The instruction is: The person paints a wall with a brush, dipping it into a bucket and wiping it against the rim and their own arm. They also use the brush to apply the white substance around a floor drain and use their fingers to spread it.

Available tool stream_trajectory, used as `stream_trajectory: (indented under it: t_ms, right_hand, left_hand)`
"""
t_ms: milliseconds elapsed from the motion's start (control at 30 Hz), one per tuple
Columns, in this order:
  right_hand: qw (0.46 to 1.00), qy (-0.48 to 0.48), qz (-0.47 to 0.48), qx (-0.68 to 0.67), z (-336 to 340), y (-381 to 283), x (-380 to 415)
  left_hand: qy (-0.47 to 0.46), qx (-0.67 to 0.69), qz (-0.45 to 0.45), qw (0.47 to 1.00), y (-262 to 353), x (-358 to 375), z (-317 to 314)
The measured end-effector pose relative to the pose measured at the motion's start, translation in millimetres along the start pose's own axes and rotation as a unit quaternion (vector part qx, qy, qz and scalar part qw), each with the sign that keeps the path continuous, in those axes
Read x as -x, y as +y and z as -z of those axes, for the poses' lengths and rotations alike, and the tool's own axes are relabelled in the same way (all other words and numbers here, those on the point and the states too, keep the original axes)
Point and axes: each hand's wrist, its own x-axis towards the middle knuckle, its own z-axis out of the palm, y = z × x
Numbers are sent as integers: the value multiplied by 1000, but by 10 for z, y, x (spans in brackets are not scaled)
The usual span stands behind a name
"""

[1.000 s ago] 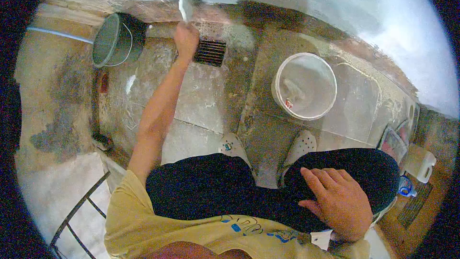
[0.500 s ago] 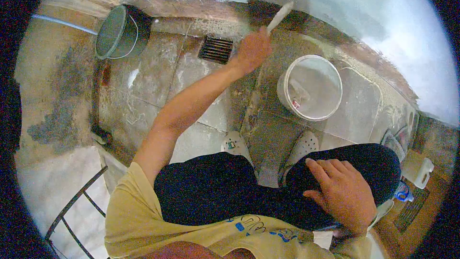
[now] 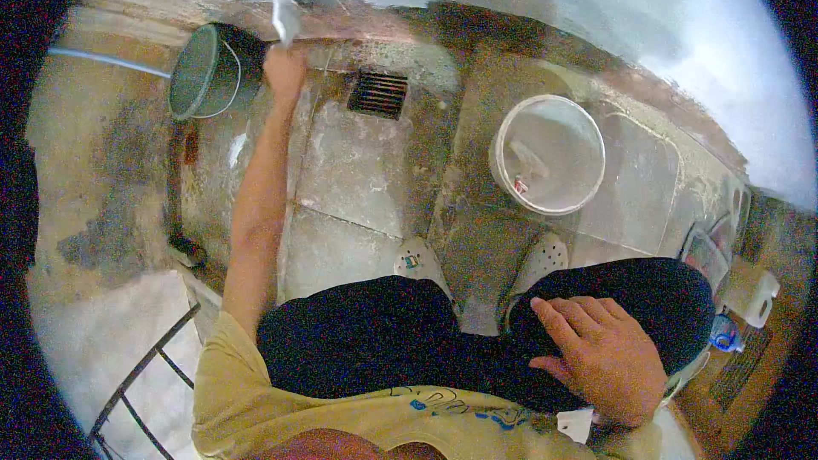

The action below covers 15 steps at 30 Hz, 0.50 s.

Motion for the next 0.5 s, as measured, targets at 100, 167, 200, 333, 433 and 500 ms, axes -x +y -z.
stream_trajectory:
  t_ms: [100, 167, 200, 333, 433, 500]
  right_hand:
    - [1000, -5, -11, 4, -7, 18, 6]
    - [1000, -5, -20, 1, -30, 50, 15]
    - [1000, 0, -4, 5, -33, 51, 15]
    - [1000, 17, 15, 1, -102, 11, 80]
    - [999, 5, 33, 18, -146, -30, 108]
    - [992, 9, 102, 76, -228, -41, 127]
  left_hand:
    - [53, -19, 31, 998, 249, 96, 112]
    - [-83, 101, 43, 991, 731, 202, 243]
    - [-96, 110, 35, 989, 988, 262, 322]
    - [-363, 235, -12, 902, 2160, 445, 900]
    - [-373, 246, -233, 864, 2596, 579, 1002]
    - [-405, 190, -321, 835, 2849, 632, 1060]
